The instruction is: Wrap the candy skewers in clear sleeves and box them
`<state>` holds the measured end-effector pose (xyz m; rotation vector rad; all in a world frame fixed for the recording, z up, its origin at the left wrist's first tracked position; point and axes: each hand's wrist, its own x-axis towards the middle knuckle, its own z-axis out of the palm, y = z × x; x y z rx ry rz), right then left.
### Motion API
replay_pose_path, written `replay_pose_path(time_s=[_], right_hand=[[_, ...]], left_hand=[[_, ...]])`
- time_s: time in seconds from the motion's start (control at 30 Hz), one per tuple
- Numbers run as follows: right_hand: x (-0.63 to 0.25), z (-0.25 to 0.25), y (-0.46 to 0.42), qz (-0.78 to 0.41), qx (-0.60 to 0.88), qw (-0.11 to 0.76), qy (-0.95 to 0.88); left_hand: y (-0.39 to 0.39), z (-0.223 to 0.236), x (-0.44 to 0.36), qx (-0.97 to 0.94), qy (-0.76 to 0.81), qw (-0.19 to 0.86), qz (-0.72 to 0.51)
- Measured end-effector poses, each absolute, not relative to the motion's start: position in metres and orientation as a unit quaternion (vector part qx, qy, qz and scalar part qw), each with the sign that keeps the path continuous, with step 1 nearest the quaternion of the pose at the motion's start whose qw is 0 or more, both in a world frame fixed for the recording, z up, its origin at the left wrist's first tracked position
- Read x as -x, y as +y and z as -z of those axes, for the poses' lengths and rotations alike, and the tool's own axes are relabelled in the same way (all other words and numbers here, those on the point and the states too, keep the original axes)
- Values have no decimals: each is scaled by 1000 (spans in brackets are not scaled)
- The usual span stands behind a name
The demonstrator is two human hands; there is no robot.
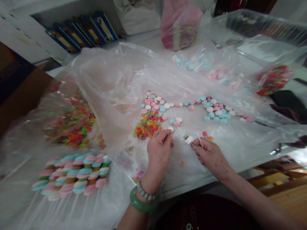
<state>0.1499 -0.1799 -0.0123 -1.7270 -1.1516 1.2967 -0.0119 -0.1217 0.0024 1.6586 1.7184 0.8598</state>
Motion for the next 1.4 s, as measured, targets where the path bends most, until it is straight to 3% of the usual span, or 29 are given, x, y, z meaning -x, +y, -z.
replay_pose_path(time_s=[0.07,0.17,0.37,0.7,1.0,1.1,1.17,1.3,1.4], right_hand=[[-154,14,-180,-533,660,350,-397],[-157,15,-180,-577,636,384,-340],[-163,18,-178,-616,569,470,-277],[-166,20,-174,-628,543,484,-277],[-166,22,-173,-621,549,460,-317],[-168,21,-173,-618,557,445,-332],[-169,19,-175,-624,562,424,-339],[-163,12,-184,-561,580,377,-454],[-150,9,-195,-462,548,347,-605]], left_hand=[[-106,-1,6,-709,640,179,-235],[-91,1,-1,-752,642,92,-119],[-82,6,-14,-770,606,59,-191],[-80,23,-26,-879,465,-12,-104],[-74,10,-16,-861,479,140,-101],[-78,7,-8,-801,547,162,-181],[-86,4,1,-708,595,250,-286],[-116,-1,25,-409,584,554,-429],[-141,0,39,-248,531,662,-467]])
